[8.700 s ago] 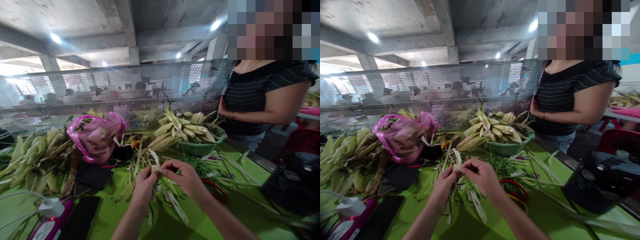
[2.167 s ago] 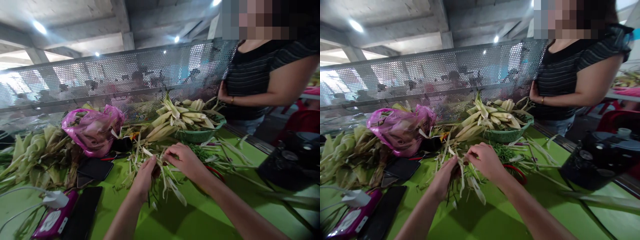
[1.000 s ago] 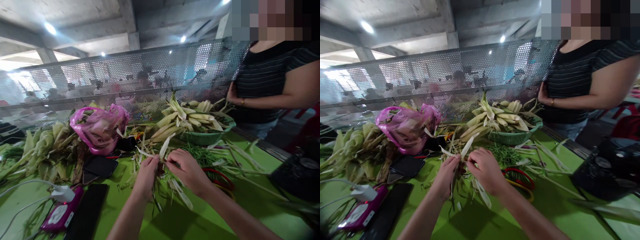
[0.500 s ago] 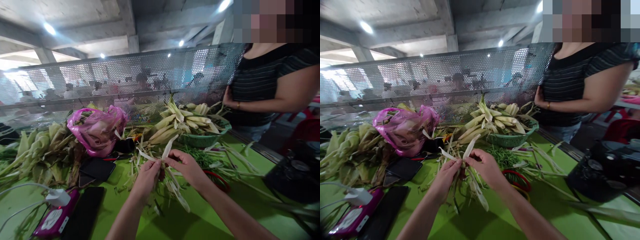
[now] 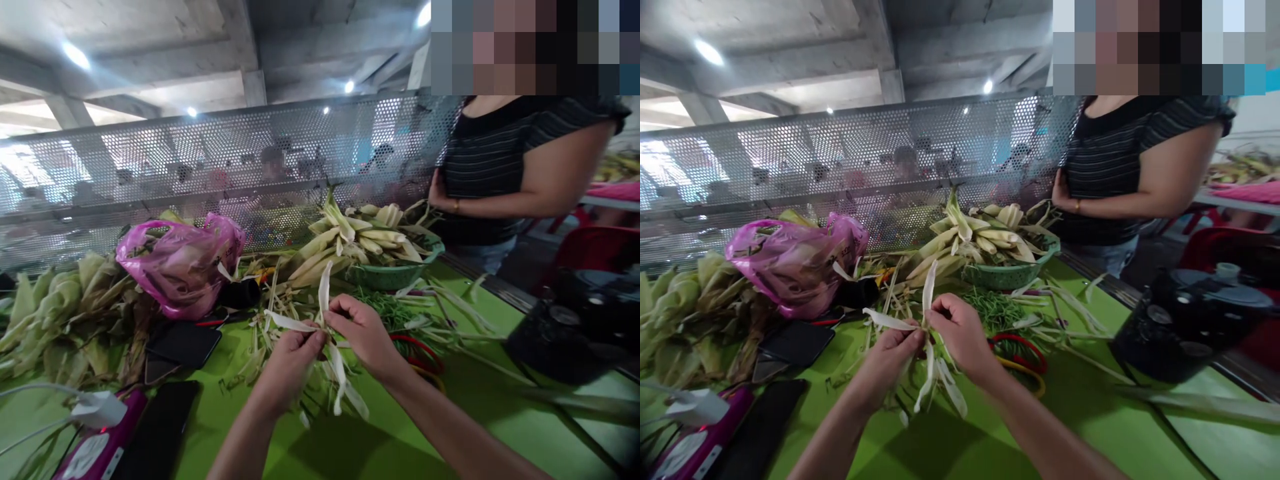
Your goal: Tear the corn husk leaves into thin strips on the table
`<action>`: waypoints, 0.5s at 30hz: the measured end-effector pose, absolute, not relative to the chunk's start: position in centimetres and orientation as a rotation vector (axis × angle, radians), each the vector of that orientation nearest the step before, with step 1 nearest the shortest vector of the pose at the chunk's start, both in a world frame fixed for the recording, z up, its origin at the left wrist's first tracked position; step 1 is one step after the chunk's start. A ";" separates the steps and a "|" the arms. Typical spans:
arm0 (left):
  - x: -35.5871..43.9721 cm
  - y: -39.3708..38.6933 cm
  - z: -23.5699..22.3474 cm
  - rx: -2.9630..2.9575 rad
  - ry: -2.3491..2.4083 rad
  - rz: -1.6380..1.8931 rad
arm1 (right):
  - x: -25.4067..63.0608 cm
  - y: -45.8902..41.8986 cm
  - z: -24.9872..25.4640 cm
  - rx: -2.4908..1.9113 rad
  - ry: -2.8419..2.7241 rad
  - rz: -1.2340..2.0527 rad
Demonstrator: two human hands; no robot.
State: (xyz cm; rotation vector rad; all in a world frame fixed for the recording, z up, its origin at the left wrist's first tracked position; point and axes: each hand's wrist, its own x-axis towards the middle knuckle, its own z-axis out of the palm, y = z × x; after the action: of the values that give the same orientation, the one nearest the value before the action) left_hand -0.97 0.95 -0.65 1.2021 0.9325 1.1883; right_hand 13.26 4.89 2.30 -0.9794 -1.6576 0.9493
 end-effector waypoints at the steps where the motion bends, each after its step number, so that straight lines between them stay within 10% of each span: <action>1: -1.0 0.9 -0.7 1.190 0.948 1.189 | 13.3 5.0 2.3 -0.970 -1.658 0.974; 15: -2.1 1.8 -1.2 1.044 1.083 1.361 | 13.9 4.6 2.3 -0.980 -2.051 0.690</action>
State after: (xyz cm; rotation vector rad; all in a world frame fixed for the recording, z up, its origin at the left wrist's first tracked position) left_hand -2.13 1.81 -1.16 1.0440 1.0828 1.3607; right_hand 13.89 4.62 2.28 -0.9801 -2.0509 0.6899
